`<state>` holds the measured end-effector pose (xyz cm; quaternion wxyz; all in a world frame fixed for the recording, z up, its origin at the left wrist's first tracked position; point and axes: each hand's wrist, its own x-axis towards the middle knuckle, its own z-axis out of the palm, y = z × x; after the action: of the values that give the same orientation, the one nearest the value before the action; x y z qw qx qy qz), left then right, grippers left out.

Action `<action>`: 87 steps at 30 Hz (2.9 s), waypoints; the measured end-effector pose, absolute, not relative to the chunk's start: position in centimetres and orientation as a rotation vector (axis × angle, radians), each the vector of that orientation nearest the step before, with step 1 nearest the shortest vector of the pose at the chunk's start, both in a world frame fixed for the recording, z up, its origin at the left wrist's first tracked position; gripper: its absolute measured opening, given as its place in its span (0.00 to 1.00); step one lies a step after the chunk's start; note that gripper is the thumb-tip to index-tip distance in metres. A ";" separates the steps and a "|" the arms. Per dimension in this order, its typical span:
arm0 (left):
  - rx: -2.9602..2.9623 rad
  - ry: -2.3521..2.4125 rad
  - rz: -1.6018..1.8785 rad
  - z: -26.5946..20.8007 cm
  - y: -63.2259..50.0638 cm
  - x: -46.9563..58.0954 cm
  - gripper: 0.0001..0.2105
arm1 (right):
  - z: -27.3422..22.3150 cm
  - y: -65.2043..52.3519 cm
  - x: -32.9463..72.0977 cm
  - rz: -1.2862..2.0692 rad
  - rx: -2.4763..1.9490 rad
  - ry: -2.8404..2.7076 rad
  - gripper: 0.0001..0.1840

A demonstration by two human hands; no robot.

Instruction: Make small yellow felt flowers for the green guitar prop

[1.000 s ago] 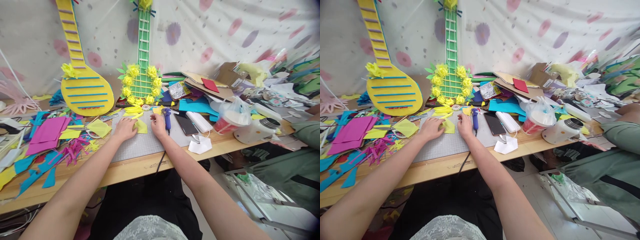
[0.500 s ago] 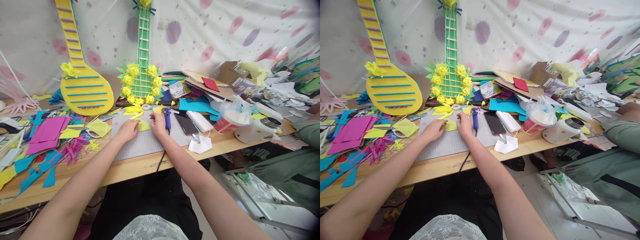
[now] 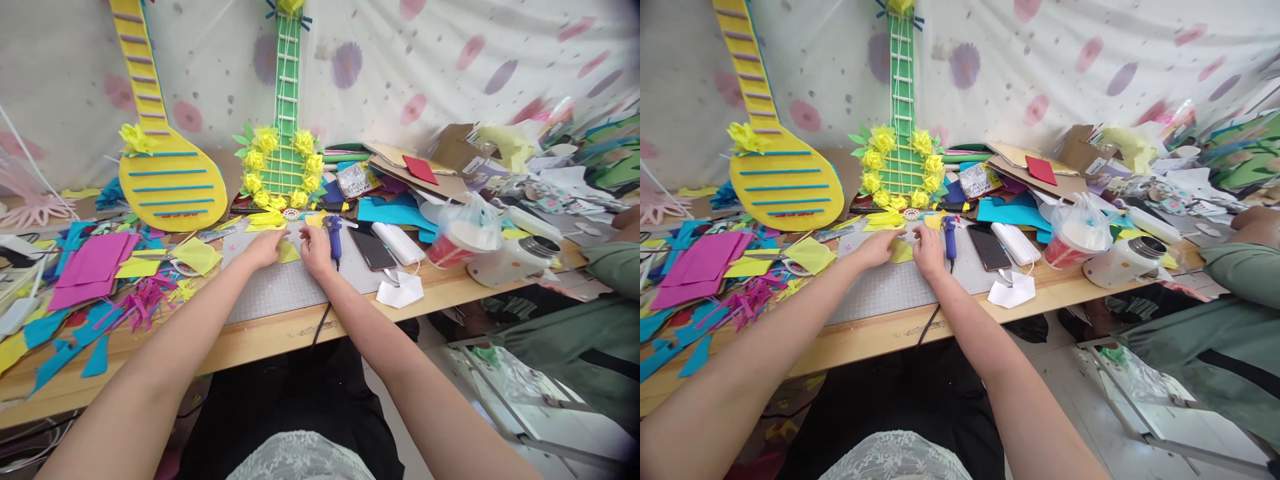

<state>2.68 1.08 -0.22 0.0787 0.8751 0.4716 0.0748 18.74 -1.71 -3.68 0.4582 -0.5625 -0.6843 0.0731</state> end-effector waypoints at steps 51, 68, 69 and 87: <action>2.190 1.909 0.736 -3.5 -3.6 1.8 0.06 | -4.1 -1.7 17.0 0.347 -1.529 -1.984 0.05; 2.134 1.964 0.716 -3.3 -3.8 2.3 0.07 | -4.3 -1.6 16.5 0.350 -1.610 -1.908 0.05; 2.122 1.976 0.721 -3.3 -3.8 2.4 0.07 | -4.3 -1.6 16.5 0.350 -1.608 -1.911 0.05; 2.100 2.003 0.737 -3.6 -3.3 3.2 0.08 | -4.1 -2.5 16.5 0.157 -1.585 -2.054 0.10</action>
<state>3.23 -3.29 -3.60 0.0735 0.6995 0.6671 0.2455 16.51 -2.45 -4.06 0.2678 -0.5874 -0.7615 0.0582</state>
